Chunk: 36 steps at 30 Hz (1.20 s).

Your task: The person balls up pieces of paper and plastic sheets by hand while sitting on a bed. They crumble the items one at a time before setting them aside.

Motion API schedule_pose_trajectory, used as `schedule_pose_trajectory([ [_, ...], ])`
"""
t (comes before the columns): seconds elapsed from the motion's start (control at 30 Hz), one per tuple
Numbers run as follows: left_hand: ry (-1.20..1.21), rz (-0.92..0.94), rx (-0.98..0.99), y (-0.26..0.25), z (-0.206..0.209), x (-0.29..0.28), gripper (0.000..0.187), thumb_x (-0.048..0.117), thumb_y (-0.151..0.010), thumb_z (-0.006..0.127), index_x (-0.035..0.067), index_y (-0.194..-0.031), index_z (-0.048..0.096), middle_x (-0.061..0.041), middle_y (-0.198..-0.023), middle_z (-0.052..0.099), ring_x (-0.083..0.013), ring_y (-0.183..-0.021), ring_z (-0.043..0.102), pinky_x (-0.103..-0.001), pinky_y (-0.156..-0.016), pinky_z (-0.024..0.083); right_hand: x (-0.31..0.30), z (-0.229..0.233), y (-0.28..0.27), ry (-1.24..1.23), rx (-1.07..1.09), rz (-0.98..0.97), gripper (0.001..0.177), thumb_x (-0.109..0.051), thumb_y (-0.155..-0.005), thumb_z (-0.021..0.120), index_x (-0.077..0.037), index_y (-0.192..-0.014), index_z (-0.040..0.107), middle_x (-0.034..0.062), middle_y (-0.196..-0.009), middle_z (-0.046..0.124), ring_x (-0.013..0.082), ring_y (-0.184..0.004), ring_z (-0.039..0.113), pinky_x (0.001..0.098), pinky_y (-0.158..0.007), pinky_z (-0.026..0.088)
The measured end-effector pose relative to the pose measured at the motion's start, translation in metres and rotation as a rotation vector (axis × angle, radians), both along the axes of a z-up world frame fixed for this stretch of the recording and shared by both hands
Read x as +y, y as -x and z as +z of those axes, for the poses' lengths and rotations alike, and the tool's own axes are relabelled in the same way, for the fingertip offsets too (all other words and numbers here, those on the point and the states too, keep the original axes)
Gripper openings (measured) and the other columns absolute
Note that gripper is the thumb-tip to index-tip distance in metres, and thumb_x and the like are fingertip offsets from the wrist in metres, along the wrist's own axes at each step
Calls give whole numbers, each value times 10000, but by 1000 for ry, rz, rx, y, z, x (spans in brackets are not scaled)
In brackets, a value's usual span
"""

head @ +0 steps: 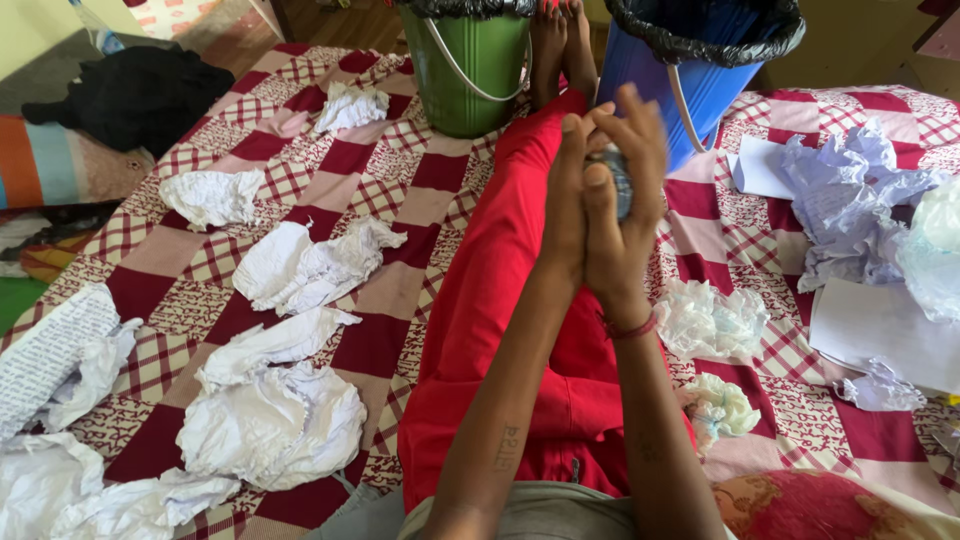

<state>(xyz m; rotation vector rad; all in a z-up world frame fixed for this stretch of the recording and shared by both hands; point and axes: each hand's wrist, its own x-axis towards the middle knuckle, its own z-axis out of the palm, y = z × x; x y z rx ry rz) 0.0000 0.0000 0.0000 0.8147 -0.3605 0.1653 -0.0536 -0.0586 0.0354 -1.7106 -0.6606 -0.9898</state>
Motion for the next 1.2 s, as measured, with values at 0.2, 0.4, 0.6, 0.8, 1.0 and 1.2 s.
schedule_pose_trajectory([
  [0.2,-55,-40,31,20,20,-18,982,760,-969,309,58,-1646,192,-180,-1449,499,-236,-1191,552,-324,-1010,461,-14,-1,6,-264,90,12,237,-222,-1108,594,-3,-1033,643,92,-983,670,111,-802,600,247,-747,476],
  [0.4,-162,-120,-25,22,13,-47,890,711,-1089,337,-17,-1595,421,-286,-1305,600,-270,-1129,607,-385,-1002,500,-53,-45,-38,-336,135,-227,305,-193,-1090,557,-38,-839,638,15,-752,631,77,-606,554,242,-599,391],
  [0.6,-940,652,-271,46,18,-53,541,518,-1055,498,65,-1302,662,-153,-1355,654,-299,-1214,669,-391,-1060,529,-74,-79,-67,-478,231,68,261,-240,-1149,518,-28,-1016,593,31,-895,602,96,-759,561,264,-721,434],
  [0.8,-850,694,-580,40,22,-35,379,392,-1123,527,93,-1337,620,-112,-1471,596,-329,-1434,524,-389,-1192,441,-77,-75,-67,-565,237,345,289,-296,-1221,470,-15,-1229,538,51,-1065,567,119,-941,569,291,-867,485],
  [1.0,-526,460,-511,46,26,-30,261,285,-1124,616,118,-1324,636,-43,-1319,694,-215,-1291,646,-314,-1150,472,-59,-38,-43,-541,129,373,681,-598,-1103,341,-92,-1497,116,107,-1481,377,199,-1154,621,370,-1002,558],
  [1.2,-642,683,-417,44,31,-25,195,233,-943,763,70,-1038,711,-53,-884,665,-142,-803,666,-278,-748,545,-43,-34,-43,-740,373,645,918,-725,-1036,325,-108,-1699,180,311,-1570,522,242,-1260,605,376,-1138,497],
])
